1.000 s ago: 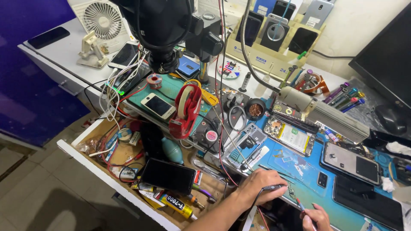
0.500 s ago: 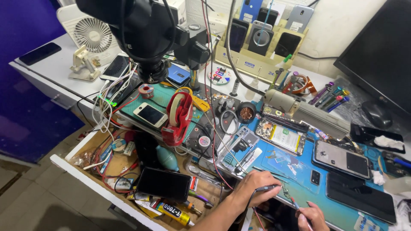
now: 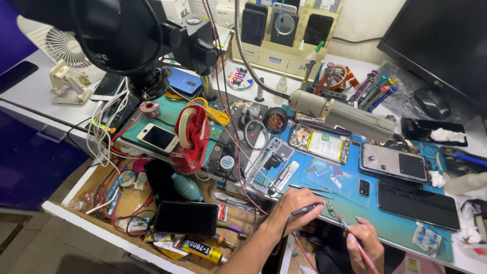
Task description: Repairing a small electronic circuit board using a soldering iron and tweezers
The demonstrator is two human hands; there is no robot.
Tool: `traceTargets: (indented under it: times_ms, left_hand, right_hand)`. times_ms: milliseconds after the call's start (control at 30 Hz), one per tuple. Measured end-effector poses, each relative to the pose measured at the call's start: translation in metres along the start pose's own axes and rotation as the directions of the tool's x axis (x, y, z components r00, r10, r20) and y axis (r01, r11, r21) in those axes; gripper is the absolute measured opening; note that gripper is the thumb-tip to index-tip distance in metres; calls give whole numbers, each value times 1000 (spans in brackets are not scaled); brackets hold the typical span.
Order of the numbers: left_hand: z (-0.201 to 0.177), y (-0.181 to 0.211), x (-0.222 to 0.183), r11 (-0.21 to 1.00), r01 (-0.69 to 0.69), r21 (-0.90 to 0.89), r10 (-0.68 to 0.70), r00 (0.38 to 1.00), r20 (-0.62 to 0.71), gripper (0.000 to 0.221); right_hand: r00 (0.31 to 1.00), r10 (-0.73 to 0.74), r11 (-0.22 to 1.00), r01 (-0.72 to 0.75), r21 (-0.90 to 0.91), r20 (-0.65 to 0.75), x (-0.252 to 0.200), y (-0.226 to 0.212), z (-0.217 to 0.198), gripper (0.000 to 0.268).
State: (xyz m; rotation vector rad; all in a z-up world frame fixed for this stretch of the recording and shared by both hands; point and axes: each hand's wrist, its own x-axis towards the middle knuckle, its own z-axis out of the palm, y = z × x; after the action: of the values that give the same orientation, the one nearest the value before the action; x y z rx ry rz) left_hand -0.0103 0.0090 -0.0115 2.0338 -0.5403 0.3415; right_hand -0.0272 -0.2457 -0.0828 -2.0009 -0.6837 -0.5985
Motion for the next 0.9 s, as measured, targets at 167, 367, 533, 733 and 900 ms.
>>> traceTargets:
  times_ms: [167, 367, 533, 733, 900]
  left_hand:
    - [-3, -4, 7, 997, -72, -35, 73, 997, 24, 17]
    - [20, -27, 6, 1000, 14, -5, -14, 998, 63, 21]
    - [13, -17, 7, 999, 47, -9, -46, 996, 71, 21]
    - [13, -13, 8, 998, 67, -3, -67, 995, 69, 22]
    - [13, -9, 6, 999, -18, 39, 19, 1000, -9, 20]
  right_hand:
    - [999, -18, 999, 19, -31, 46, 14, -5, -2, 11]
    - [996, -80, 996, 80, 32, -29, 11, -1, -4, 15]
    - [997, -70, 997, 71, 23, -11, 5, 9, -3, 14]
    - [997, -72, 997, 72, 20, -15, 4, 11, -2, 12]
    - [987, 128, 986, -116, 117, -100, -2, 10, -3, 14]
